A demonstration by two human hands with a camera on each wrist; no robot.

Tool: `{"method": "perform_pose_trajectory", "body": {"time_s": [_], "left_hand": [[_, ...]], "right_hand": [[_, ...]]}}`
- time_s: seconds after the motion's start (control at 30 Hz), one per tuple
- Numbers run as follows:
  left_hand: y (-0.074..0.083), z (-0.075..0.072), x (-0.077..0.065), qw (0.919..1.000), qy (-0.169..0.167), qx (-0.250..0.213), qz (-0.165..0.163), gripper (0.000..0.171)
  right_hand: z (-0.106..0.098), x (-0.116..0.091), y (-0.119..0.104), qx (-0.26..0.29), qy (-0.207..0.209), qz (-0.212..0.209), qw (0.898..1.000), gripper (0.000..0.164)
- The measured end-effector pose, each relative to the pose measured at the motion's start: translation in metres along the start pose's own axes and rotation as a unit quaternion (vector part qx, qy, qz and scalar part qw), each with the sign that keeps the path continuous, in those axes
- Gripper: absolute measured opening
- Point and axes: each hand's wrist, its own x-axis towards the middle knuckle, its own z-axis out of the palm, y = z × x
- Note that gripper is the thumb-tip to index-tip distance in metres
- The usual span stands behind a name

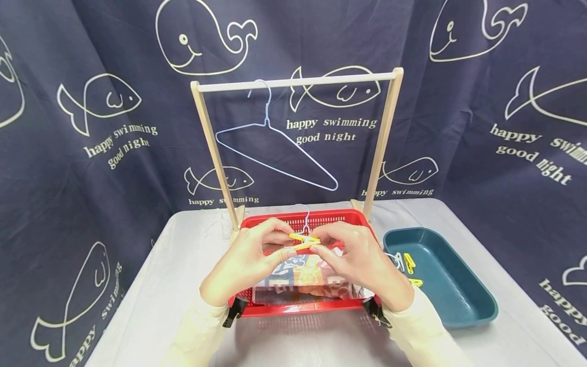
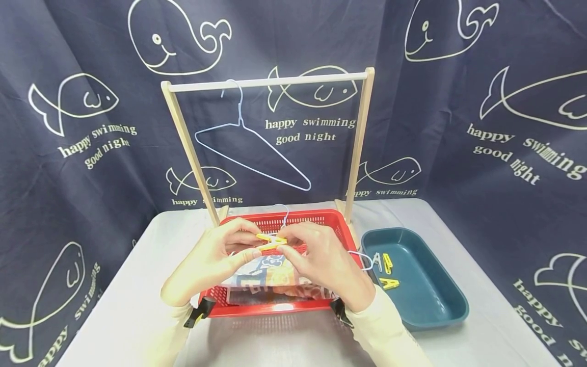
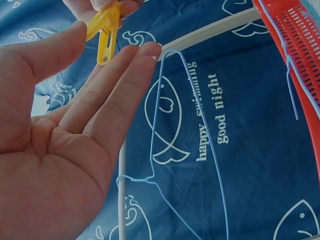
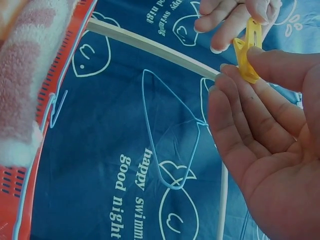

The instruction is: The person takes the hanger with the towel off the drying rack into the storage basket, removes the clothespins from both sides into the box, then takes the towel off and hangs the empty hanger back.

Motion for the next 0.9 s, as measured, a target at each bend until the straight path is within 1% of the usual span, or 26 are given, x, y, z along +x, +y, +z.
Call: {"method": "perform_pose_trajectory", "body": {"time_s": [0.13,0.27,0.47,0.57,0.67,0.77,0.9], "left_hand": [[-0.002,-0.003,-0.001,0.9999,0.007,-0.012,-0.004,0.035],[-0.004,-0.009,-0.002,0.9995,0.021,-0.019,-0.013,0.036],[-0.006,-0.018,-0.006,0.9980,0.057,-0.018,-0.019,0.032],[-0.007,-0.022,-0.007,0.9967,0.077,-0.013,-0.024,0.032],[-0.008,-0.026,-0.007,0.9956,0.090,-0.012,-0.023,0.030],[-0.008,-0.030,-0.007,0.9948,0.099,-0.008,-0.021,0.026],[-0.009,-0.035,-0.007,0.9921,0.122,0.011,-0.025,0.021]], "right_hand": [[-0.003,0.000,0.001,-0.014,0.018,-0.013,1.000,0.031],[-0.008,0.001,0.003,-0.025,0.039,-0.007,0.999,0.030],[-0.019,0.000,0.008,-0.034,0.058,0.016,0.998,0.029],[-0.025,-0.001,0.011,-0.046,0.068,0.031,0.996,0.030],[-0.029,-0.002,0.014,-0.060,0.079,0.044,0.994,0.030],[-0.033,-0.003,0.016,-0.069,0.083,0.059,0.992,0.028],[-0.040,-0.007,0.020,-0.093,0.084,0.087,0.988,0.024]]}}
